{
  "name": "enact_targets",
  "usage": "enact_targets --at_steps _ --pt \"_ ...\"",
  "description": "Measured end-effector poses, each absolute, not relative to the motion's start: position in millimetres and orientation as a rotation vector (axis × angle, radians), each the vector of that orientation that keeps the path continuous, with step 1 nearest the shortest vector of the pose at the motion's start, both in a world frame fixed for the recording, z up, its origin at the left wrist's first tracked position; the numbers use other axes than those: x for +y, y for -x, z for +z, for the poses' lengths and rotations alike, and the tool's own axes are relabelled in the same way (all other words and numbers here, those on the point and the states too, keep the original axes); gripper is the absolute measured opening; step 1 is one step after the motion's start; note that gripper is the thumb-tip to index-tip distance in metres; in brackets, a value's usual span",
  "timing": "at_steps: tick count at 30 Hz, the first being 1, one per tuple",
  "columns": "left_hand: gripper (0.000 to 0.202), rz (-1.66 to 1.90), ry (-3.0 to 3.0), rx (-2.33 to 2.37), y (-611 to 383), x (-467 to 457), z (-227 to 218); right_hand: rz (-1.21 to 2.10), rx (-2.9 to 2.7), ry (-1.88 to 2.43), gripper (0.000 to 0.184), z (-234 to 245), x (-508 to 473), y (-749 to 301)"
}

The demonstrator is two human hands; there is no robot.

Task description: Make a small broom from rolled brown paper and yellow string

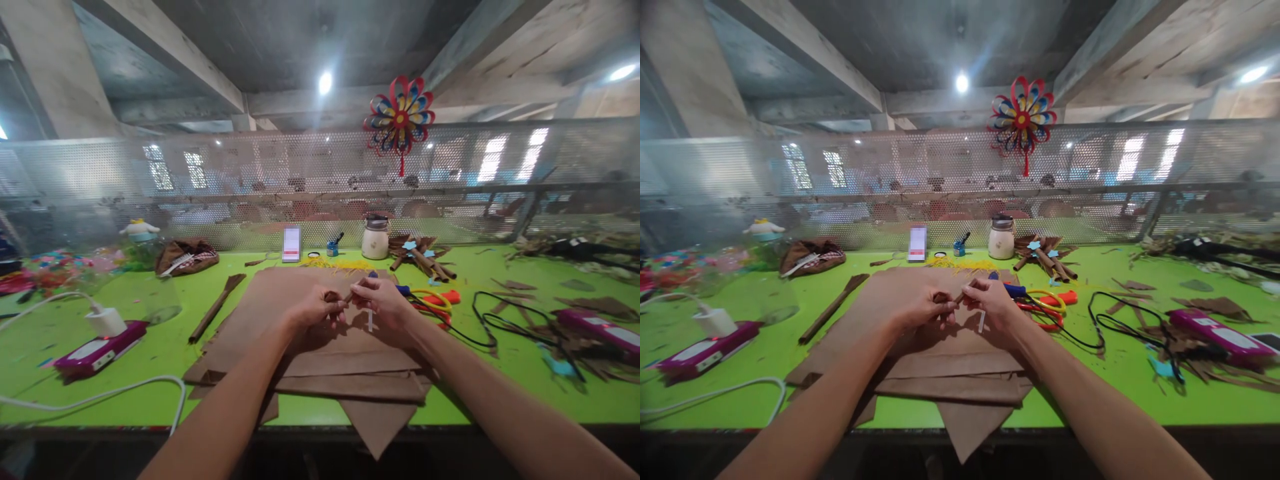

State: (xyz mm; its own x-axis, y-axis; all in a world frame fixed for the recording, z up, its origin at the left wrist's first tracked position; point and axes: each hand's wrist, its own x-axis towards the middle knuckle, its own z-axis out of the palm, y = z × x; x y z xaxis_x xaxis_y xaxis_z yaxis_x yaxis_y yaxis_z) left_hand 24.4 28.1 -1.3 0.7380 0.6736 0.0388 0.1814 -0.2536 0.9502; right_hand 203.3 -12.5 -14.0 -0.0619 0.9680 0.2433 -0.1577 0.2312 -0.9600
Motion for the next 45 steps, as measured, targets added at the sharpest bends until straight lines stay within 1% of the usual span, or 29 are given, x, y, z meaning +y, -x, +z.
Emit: enact_targets --at_steps 7,11,15,18,23,27,33,37,42,45 --pt "0.039 0.456 -1.821 0.660 -25 31 -5 0.956 -1.191 0.988 0.027 -9 -12 -204" --pt "0.034 0.471 -1.887 0.671 -21 29 2 0.901 -1.204 1.016 0.028 -3 -15 -201" --pt "0.035 0.387 -1.877 0.744 -17 28 7 0.858 -1.245 1.035 0.029 -4 -16 -201" --pt "0.035 0.399 -1.893 0.811 -17 27 8 0.897 -1.259 1.010 0.027 -8 -12 -205" --pt "0.031 0.601 -1.873 0.880 -20 19 17 1.033 -1.299 0.943 0.026 -12 -8 -208" --pt "0.030 0.595 -1.893 0.831 -23 14 24 1.064 -1.423 0.944 0.026 -9 -12 -206" --pt "0.025 0.554 -1.880 0.730 -23 17 20 1.015 -1.472 0.954 0.025 -6 -17 -200" --pt "0.024 0.528 -1.897 0.698 -20 19 19 1.035 -1.459 0.945 0.029 -4 -18 -195" --pt "0.028 0.628 -1.705 0.658 -16 22 17 1.199 -1.277 0.866 0.042 -4 -22 -193" --pt "0.030 0.721 -1.621 0.687 -13 26 14 1.240 -1.268 0.874 0.045 -6 -25 -189"
